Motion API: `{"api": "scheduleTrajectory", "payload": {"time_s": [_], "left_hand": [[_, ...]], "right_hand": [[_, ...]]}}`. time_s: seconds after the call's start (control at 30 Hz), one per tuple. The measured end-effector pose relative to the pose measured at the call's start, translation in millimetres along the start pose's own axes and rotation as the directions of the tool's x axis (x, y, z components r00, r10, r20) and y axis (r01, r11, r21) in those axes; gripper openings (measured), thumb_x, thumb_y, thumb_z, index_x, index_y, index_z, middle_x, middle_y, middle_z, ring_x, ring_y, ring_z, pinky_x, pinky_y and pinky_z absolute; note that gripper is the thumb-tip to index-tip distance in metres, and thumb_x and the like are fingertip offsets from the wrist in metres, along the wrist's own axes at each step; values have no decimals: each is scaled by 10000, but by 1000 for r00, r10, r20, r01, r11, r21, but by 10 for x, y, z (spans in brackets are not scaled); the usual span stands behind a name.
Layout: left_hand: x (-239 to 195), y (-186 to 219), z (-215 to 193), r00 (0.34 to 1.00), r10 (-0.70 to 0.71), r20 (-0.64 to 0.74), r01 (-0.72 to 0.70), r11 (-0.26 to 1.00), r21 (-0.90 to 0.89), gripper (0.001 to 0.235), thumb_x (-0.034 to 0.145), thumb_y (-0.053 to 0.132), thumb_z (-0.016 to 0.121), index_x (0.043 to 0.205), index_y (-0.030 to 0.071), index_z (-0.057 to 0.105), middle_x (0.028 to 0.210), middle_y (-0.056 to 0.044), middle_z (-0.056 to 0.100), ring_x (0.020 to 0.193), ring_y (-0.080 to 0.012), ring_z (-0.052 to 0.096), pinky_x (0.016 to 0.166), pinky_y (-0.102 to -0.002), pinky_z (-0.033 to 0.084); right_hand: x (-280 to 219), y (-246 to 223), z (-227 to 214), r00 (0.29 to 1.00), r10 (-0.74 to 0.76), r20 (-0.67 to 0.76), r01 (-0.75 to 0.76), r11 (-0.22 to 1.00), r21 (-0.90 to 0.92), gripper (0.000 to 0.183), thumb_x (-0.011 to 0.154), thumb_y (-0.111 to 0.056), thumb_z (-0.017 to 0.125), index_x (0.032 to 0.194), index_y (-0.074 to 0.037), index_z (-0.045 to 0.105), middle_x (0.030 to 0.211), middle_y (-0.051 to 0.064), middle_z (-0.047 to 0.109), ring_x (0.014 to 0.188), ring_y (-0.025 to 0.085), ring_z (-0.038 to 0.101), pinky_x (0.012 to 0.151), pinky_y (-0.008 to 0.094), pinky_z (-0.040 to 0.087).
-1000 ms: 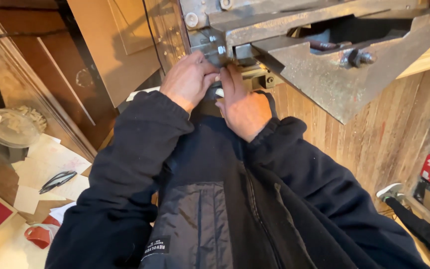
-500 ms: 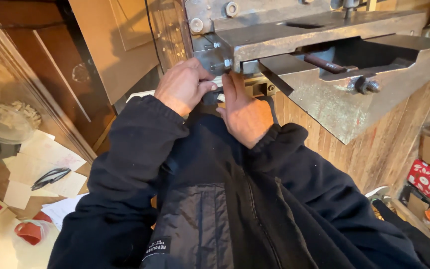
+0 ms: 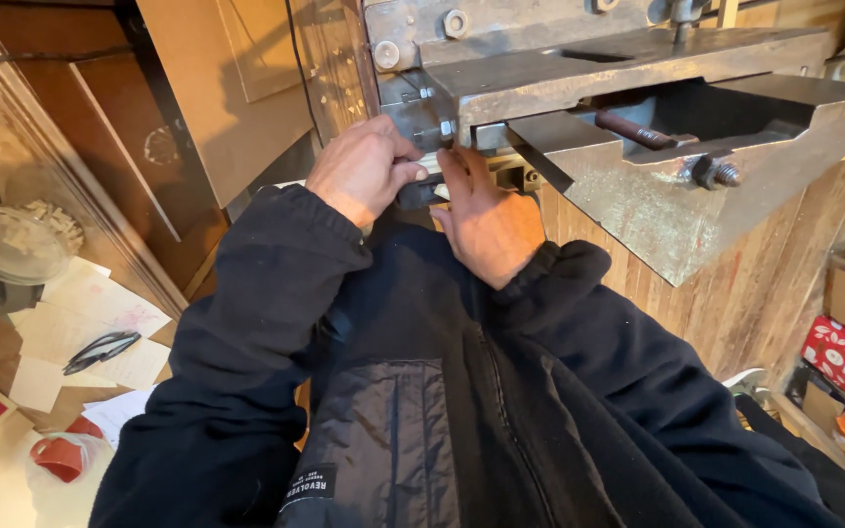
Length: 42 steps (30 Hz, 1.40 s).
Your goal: Cutting and measuring wooden frame molding using a mitre chopper machine.
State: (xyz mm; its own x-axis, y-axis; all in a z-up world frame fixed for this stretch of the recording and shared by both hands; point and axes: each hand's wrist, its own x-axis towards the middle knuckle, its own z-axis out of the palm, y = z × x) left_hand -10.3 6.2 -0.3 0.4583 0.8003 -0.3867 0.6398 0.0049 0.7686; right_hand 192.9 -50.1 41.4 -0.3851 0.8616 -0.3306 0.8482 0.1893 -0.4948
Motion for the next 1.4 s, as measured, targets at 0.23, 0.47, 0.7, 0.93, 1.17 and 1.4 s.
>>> {"api": "scheduleTrajectory", "payload": {"time_s": [0.23,0.47,0.7,0.93,1.17,1.4], "left_hand": [[-13,18,-11,1000,19,-8,-19,1000,4,248,863,260,788,1001,53,785,958,-146,663,1008,-368,622,858,-465,493],[-10,8,-2,1000,11,-8,-11,1000,-22,226,875,255,775,997,66,794,979,-138,667,1017,-366,620,870,-464,487],[-24,37,-36,1000,17,0,-17,1000,-24,225,888,254,769,989,54,789,982,-141,673,1013,-377,621,865,-463,488],[-35,0,-20,999,51,-17,-51,999,-6,218,884,241,766,1000,59,794,968,-147,669,1021,-379,621,874,-464,487],[-41,12,-11,999,43,-8,-43,999,-19,212,890,237,765,998,57,795,980,-149,671,1013,-383,617,881,-464,488],[-50,-1,-12,998,54,-20,-55,998,-14,227,893,237,772,1018,47,788,985,-159,668,1005,-391,614,873,-469,488]], "right_hand": [[-15,-59,-84,999,33,-38,-33,999,1,700,924,-327,767,1475,-46,440,1396,244,518,921,401,721,674,460,585],[-10,-25,-29,979,186,-80,-193,976,-99,767,883,-429,796,1452,-45,454,1370,297,512,810,464,699,594,518,557],[79,-40,-25,975,209,-69,-214,975,-62,751,882,-445,798,1430,-37,485,1288,317,531,768,461,683,594,525,546],[11,100,115,976,160,-150,-164,986,-19,726,940,-458,777,1434,-16,482,1304,283,557,928,457,678,708,492,566],[21,63,102,973,188,-133,-186,982,23,724,948,-480,765,1447,-30,494,1302,242,585,1014,440,672,771,487,563],[42,156,160,965,233,-118,-239,970,-38,679,994,-522,759,1434,-61,523,1276,198,612,980,406,693,781,477,561]]}}
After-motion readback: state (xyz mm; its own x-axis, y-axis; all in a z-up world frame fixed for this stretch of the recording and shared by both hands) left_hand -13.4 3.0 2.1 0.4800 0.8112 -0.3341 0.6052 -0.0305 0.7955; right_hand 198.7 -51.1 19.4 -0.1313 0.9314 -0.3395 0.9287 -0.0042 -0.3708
